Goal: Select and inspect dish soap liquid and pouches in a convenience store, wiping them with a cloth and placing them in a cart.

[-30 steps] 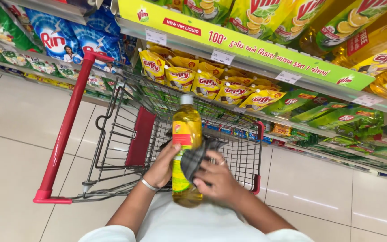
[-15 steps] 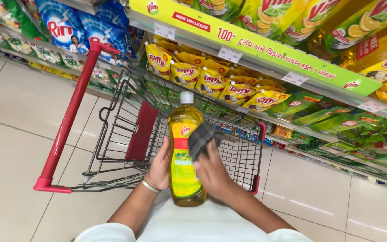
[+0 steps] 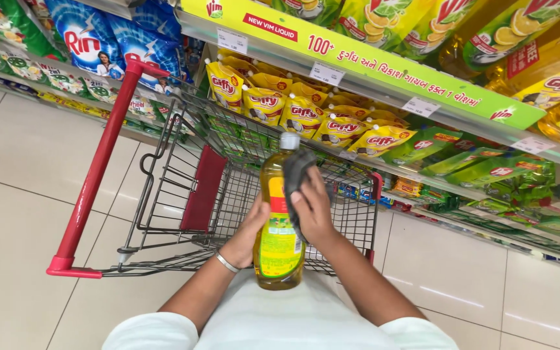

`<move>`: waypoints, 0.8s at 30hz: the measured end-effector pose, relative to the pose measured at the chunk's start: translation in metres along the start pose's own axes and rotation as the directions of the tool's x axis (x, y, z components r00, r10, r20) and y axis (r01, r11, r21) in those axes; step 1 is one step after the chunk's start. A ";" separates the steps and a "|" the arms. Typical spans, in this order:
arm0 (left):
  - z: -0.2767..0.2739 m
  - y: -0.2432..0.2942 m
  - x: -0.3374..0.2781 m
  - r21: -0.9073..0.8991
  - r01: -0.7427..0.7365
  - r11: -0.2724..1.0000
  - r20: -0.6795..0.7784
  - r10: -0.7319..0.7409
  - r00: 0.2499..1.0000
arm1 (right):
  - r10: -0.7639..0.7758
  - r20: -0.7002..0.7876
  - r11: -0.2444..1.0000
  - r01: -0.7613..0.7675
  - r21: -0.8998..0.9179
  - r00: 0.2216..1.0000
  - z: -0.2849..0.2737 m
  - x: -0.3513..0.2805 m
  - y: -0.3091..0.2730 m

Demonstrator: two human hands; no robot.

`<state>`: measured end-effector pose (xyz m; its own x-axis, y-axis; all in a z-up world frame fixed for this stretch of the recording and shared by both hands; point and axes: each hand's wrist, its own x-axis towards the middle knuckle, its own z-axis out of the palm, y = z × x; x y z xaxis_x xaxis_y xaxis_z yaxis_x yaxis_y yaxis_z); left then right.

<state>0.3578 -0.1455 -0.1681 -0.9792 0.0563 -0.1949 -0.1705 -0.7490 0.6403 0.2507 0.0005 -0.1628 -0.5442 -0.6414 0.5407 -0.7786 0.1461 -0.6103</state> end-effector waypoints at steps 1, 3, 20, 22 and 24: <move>-0.002 -0.004 -0.001 0.002 -0.002 1.000 0.003 0.002 1.000 | -0.003 -0.003 1.000 0.003 -0.002 1.000 0.006 -0.005 -0.003; -0.006 -0.008 -0.002 -0.010 0.019 1.000 -0.102 -0.020 0.995 | 0.519 0.024 0.689 -0.434 0.580 0.855 0.020 -0.015 -0.008; -0.023 -0.016 0.014 -0.092 -0.168 0.981 -0.323 0.130 0.937 | 0.738 0.291 0.293 -0.678 0.674 0.609 0.044 -0.056 0.018; -0.025 -0.020 0.018 -0.204 -0.130 0.970 -0.371 0.046 0.928 | 0.786 0.305 0.303 -0.766 0.566 0.537 0.047 -0.068 0.006; -0.026 -0.018 0.021 -0.234 -0.131 0.963 -0.235 0.075 0.969 | 0.558 0.361 0.415 -0.628 0.658 0.747 0.040 -0.059 -0.028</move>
<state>0.3435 -0.1484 -0.2030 -0.9358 -0.1565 -0.3159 -0.0104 -0.8833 0.4687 0.3169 0.0039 -0.2006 -0.7279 -0.6701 -0.1454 0.2242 -0.0322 -0.9740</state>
